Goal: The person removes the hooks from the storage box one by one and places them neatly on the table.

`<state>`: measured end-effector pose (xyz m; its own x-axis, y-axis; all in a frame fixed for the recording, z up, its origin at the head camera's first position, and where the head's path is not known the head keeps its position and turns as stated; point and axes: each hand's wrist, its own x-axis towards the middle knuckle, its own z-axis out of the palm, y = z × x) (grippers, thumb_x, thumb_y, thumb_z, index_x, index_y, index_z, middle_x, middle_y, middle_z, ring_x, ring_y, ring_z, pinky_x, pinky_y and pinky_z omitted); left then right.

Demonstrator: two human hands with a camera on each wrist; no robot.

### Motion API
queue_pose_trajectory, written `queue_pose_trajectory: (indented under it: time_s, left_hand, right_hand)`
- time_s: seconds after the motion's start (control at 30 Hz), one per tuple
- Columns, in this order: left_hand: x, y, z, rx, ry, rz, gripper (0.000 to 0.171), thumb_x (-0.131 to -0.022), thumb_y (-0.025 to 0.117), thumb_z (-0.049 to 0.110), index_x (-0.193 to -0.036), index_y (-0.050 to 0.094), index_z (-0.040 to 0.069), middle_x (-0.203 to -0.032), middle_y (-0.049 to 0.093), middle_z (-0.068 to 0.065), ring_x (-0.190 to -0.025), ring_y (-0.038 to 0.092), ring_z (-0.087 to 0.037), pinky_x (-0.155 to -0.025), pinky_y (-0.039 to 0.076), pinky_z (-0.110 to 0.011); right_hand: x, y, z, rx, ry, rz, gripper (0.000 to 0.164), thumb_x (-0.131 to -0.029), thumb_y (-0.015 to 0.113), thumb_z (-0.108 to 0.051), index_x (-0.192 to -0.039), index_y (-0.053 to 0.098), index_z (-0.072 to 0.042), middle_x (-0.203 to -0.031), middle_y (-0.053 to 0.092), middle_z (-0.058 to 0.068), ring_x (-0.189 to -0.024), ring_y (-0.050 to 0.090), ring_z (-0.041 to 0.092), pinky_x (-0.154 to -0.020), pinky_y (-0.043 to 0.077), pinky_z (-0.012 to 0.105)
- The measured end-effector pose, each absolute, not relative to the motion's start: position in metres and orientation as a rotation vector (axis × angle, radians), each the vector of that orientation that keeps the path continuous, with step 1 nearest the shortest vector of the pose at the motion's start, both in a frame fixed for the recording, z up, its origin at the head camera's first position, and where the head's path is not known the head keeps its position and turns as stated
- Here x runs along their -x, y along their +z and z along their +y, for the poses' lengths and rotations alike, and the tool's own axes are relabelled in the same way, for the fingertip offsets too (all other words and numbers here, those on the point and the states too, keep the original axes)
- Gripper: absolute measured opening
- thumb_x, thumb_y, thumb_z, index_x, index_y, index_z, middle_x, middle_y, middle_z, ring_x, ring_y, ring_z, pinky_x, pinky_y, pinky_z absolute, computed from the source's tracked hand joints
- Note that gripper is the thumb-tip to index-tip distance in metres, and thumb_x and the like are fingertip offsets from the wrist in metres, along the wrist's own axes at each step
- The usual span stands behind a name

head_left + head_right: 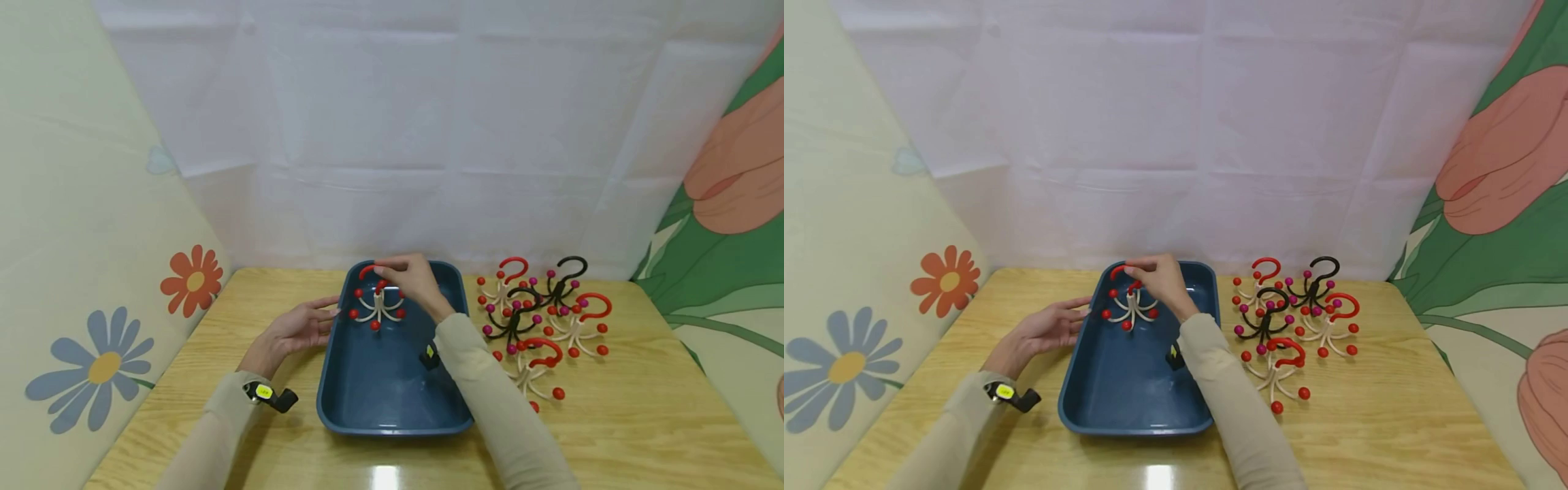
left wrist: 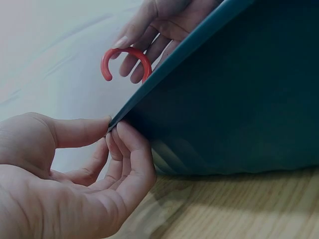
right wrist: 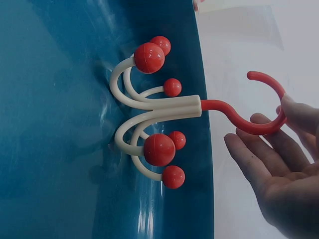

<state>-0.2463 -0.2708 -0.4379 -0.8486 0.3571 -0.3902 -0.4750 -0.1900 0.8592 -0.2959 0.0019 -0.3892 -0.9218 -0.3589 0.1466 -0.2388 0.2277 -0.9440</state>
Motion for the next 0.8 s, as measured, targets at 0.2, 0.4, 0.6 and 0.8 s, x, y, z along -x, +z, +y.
queue_pose_trajectory:
  time_s: [0.2,0.4,0.6,0.8]
  left_hand:
    - [0.2484,-0.4408,-0.2692,0.155,2.072,1.566,0.061,-0.110,0.050,0.009,-0.166,0.025,0.009,-0.115,0.075,0.001,-0.101,0.070,-0.014,-0.085,0.062,-0.033]
    - [0.2486,-0.4418,-0.2717,0.130,2.061,1.573,0.063,-0.111,0.049,0.010,-0.167,0.020,0.009,-0.115,0.074,0.002,-0.101,0.070,-0.013,-0.086,0.062,-0.033]
    - [0.2485,-0.4418,-0.2719,0.122,2.059,1.593,0.062,-0.111,0.050,0.010,-0.166,0.023,0.009,-0.114,0.074,0.002,-0.100,0.070,-0.014,-0.085,0.062,-0.033]
    - [0.2487,-0.4423,-0.2715,0.083,2.056,1.568,0.062,-0.112,0.047,0.009,-0.167,0.018,0.007,-0.111,0.075,0.003,-0.098,0.071,-0.012,-0.083,0.062,-0.031]
  right_hand:
    - [0.2970,-0.3892,0.0040,0.532,-1.763,2.421,0.029,-0.102,0.071,-0.025,-0.128,0.077,-0.014,-0.116,0.079,0.017,-0.098,0.077,0.027,-0.080,0.063,0.037]
    - [0.2955,-0.3885,0.0040,0.537,-1.739,2.436,0.029,-0.101,0.072,-0.023,-0.127,0.077,-0.013,-0.115,0.080,0.017,-0.092,0.079,0.024,-0.078,0.064,0.034]
    - [0.2945,-0.3868,0.0053,0.542,-1.711,2.497,0.028,-0.101,0.071,-0.024,-0.126,0.078,-0.014,-0.109,0.081,0.015,-0.091,0.078,0.027,-0.075,0.063,0.042]
    - [0.2946,-0.3854,0.0116,0.556,-1.724,2.490,0.028,-0.102,0.069,-0.022,-0.127,0.077,-0.012,-0.117,0.079,0.017,-0.102,0.077,0.035,-0.083,0.062,0.050]
